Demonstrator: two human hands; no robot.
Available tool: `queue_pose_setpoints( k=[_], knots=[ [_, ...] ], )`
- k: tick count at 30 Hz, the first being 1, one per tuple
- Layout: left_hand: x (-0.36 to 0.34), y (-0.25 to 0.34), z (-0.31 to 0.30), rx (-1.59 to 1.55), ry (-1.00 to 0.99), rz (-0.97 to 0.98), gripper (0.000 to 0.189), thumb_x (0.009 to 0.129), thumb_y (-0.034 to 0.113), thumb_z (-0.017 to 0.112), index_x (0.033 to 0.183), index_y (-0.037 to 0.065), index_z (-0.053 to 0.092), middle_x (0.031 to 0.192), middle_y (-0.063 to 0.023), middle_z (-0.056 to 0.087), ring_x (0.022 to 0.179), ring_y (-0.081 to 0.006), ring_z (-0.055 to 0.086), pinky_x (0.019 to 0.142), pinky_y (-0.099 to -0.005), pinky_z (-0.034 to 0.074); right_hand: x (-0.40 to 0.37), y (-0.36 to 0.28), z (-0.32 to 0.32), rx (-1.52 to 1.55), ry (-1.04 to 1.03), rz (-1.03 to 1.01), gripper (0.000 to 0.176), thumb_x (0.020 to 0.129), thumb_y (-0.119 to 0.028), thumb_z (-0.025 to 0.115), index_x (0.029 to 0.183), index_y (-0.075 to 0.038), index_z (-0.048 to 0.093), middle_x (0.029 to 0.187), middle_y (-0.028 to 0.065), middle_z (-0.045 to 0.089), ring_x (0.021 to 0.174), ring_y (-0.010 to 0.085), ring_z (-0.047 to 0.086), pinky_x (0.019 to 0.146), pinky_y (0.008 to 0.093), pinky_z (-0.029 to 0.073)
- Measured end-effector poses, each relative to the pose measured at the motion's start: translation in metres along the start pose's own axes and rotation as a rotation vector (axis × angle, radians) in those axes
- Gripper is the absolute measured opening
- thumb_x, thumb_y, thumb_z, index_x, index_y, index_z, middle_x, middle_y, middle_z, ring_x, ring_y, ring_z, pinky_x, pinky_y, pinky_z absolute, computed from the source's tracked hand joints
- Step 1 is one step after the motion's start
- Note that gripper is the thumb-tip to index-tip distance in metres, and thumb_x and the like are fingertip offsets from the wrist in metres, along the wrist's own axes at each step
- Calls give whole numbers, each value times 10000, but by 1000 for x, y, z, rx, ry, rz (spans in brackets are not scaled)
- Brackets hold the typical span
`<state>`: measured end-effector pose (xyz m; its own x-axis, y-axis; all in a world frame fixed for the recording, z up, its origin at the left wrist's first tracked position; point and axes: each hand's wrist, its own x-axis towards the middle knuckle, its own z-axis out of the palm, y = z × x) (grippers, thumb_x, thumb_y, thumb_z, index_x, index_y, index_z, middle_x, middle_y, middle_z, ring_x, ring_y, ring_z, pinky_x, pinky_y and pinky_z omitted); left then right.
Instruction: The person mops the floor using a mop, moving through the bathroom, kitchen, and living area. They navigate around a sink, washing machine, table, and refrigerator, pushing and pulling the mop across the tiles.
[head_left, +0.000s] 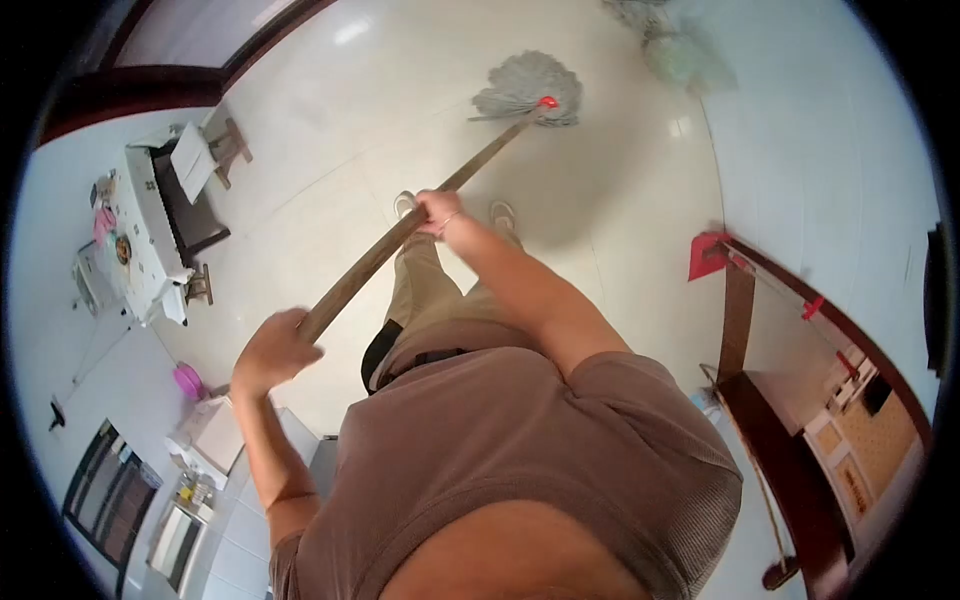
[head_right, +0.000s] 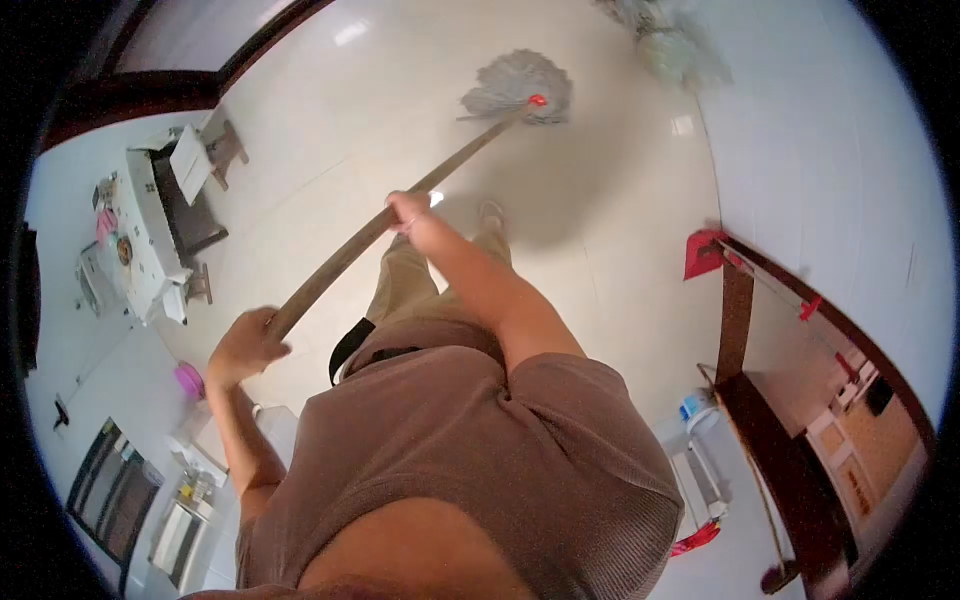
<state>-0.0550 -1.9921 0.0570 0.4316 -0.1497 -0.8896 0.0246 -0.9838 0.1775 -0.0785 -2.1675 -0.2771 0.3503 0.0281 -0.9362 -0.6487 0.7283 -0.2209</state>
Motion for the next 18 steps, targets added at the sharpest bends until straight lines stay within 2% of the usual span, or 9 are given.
queue_pose_setpoints(
  k=[1,3,5,7,9,11,14,16,18],
  knots=[
    [12,24,7,64,-1,63,242,608,143,581,768,-33,539,668,-198,538,632,-296,535,603,-373,416,14,-6,-29,105,21,-12,221,656,-93,620,813,37,535,715,124,547,621,253,570,460,420,499],
    [35,63,26,141,-1,120,243,621,133,563,806,-24,556,744,-205,567,736,-341,561,666,-391,427,5,-33,-83,76,126,-115,208,655,-90,613,798,37,533,709,126,545,612,257,572,461,423,498],
    [59,86,52,249,9,224,265,646,146,552,852,-21,543,762,-195,570,717,-338,548,665,-393,422,8,-45,-129,136,238,-144,178,667,-90,598,778,30,528,705,125,545,596,245,567,462,411,496],
    [63,112,69,249,-16,213,256,673,114,499,888,-12,555,844,-194,591,834,-358,557,740,-401,435,17,-50,-174,74,199,-85,163,682,-90,578,789,18,518,700,120,533,589,237,561,459,402,495],
    [68,115,87,309,-16,224,253,686,109,489,902,-7,551,853,-196,593,841,-353,559,745,-406,434,5,-51,-191,32,241,-45,146,704,-120,584,776,-9,523,698,105,540,572,233,563,482,394,505],
    [65,109,95,364,-20,242,250,700,104,479,916,-1,548,862,-197,595,848,-348,561,749,-411,433,2,-41,-194,-11,290,-6,137,727,-151,590,763,-35,528,697,90,548,554,228,566,505,385,515],
    [52,82,99,378,2,184,218,716,92,468,905,11,542,848,-195,598,839,-345,568,744,-420,434,16,-12,-183,35,215,55,95,751,-115,562,730,-39,509,682,82,541,542,218,562,503,399,518],
    [40,42,101,391,130,150,205,717,88,474,901,31,545,817,-181,604,811,-344,573,730,-424,436,31,15,-158,-95,198,86,70,763,-89,539,753,-37,494,693,80,531,579,217,569,523,406,524],
    [25,5,104,353,180,115,208,715,87,478,905,42,547,798,-177,605,798,-345,575,718,-428,438,21,37,-117,-58,170,85,73,765,-88,539,774,-35,490,713,82,532,597,220,570,527,404,524]
  ],
)
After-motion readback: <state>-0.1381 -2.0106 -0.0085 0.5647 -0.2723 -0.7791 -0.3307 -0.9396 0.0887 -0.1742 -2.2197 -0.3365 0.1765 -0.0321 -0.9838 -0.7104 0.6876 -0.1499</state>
